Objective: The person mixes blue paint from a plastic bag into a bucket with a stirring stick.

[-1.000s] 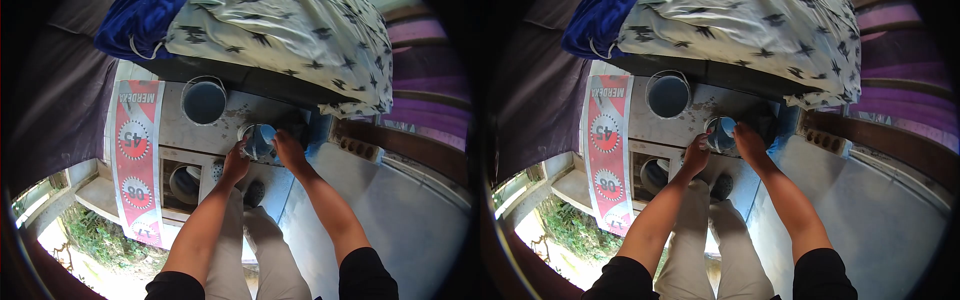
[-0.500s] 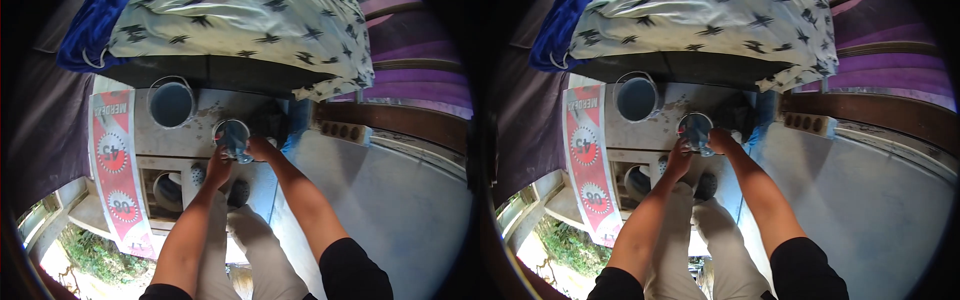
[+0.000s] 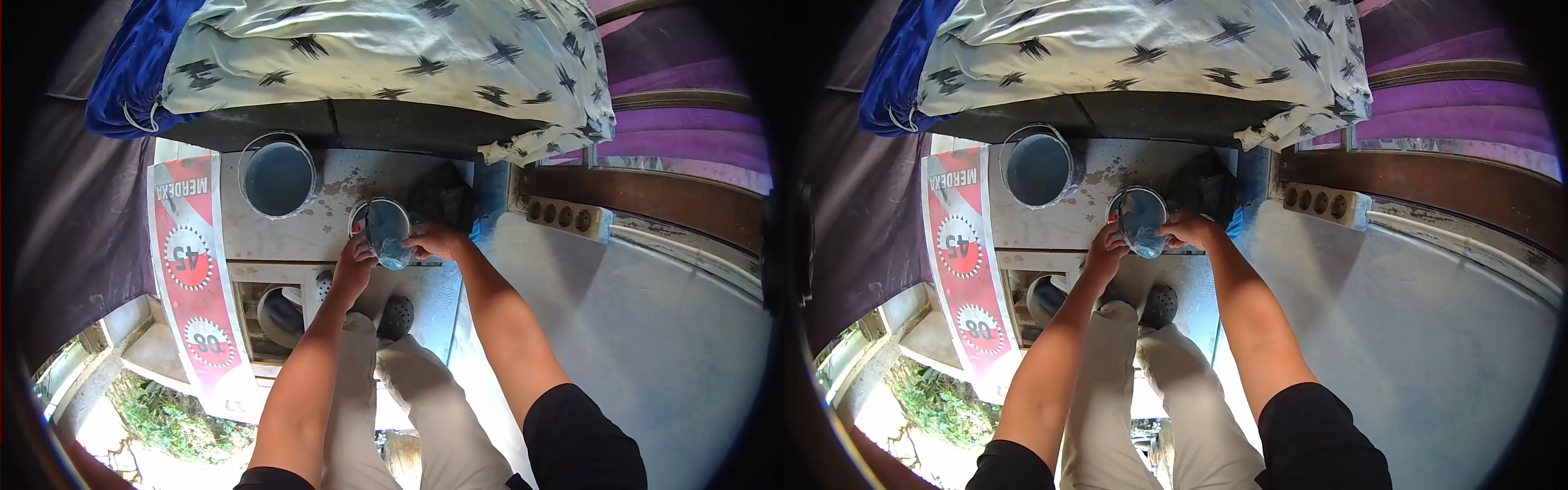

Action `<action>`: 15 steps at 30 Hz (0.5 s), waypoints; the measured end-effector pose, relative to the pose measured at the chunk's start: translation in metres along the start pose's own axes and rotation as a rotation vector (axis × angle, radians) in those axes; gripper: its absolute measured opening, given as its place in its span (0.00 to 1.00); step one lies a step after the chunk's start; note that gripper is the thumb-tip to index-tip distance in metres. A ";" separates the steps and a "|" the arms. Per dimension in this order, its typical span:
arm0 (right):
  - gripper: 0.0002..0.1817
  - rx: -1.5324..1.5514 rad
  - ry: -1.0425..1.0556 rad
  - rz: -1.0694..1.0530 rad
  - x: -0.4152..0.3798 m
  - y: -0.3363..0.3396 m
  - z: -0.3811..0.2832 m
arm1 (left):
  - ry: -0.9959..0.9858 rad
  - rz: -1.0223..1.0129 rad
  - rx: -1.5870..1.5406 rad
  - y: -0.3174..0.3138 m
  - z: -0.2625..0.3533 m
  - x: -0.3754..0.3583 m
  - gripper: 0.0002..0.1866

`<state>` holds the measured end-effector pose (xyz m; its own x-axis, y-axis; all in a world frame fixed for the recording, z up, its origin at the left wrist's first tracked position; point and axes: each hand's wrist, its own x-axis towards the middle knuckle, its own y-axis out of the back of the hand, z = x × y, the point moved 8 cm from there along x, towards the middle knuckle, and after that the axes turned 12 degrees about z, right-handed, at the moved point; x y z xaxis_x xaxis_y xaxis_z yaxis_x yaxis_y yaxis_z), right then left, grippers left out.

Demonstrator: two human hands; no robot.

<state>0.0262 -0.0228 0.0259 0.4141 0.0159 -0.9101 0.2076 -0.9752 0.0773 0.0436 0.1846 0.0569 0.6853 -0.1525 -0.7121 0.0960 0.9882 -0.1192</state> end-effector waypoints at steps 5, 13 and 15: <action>0.13 0.161 -0.029 -0.029 0.001 -0.004 0.006 | 0.008 0.048 0.016 -0.003 0.007 0.007 0.31; 0.14 -0.127 0.230 0.176 -0.029 0.006 -0.031 | 0.154 0.125 0.161 0.015 0.005 0.014 0.31; 0.16 -0.364 0.456 0.412 -0.060 0.014 -0.066 | 0.229 0.078 0.128 0.021 -0.001 0.012 0.28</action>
<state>0.0628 -0.0223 0.1089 0.8356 -0.1696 -0.5225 0.2041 -0.7872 0.5819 0.0532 0.2034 0.0450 0.5141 -0.0605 -0.8556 0.1497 0.9885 0.0201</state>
